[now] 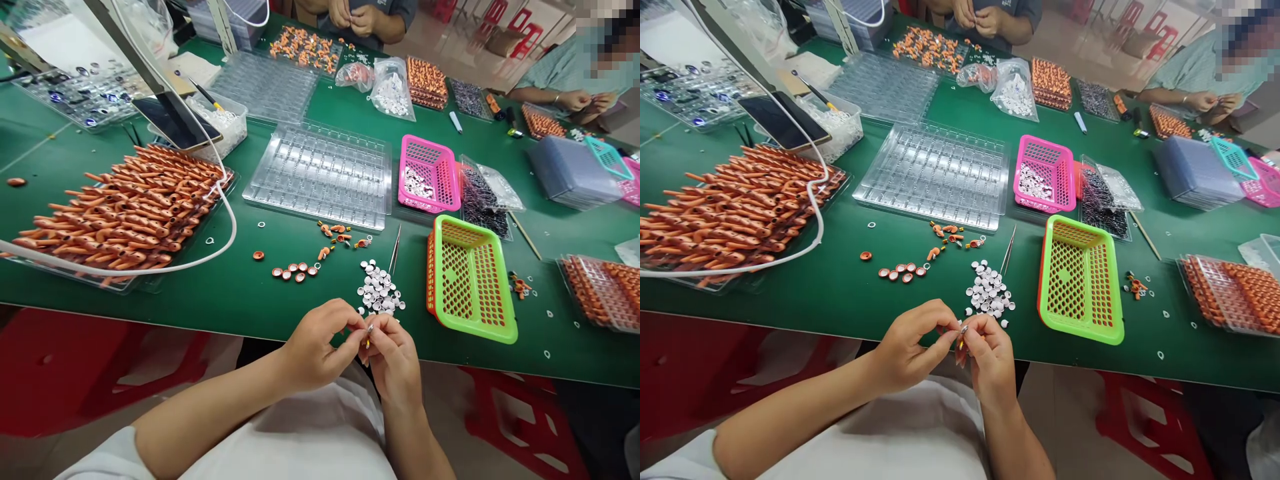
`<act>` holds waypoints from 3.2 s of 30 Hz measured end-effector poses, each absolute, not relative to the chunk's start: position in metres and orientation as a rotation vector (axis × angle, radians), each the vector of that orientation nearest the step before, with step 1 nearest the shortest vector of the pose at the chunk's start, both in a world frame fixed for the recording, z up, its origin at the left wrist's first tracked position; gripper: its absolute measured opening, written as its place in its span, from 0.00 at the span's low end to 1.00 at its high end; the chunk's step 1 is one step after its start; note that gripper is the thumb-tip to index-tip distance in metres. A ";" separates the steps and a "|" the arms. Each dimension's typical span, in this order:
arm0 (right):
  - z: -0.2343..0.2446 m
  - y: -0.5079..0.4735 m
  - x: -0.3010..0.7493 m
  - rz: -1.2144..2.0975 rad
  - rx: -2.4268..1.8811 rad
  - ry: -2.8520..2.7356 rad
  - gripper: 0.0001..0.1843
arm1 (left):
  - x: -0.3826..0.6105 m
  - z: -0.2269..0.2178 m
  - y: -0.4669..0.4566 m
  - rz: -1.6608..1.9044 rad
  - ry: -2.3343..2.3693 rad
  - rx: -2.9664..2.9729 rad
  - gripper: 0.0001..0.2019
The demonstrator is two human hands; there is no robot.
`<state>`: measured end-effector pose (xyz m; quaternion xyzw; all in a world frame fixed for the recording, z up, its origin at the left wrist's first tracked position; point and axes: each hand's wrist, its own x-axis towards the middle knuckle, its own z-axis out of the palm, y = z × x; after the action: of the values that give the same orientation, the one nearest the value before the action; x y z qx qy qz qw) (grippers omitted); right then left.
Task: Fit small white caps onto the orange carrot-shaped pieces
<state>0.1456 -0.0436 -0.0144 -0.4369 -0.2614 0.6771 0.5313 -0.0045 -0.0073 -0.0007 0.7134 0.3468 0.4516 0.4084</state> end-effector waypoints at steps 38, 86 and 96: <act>-0.014 -0.042 0.148 1.772 -0.922 -0.566 0.09 | -0.014 0.001 -0.002 0.975 0.795 1.633 0.05; -0.018 -0.059 0.184 1.848 -1.015 -0.784 0.14 | -0.055 -0.017 0.011 0.916 1.390 1.993 0.05; -0.017 -0.057 0.195 1.797 -1.036 -0.884 0.14 | -0.056 -0.029 0.000 0.693 1.319 2.226 0.11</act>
<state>0.1954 -0.0566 -0.0174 -0.4149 -0.3543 0.7200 0.4288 -0.0560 0.0003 -0.0291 0.8088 0.4792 0.2520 0.2294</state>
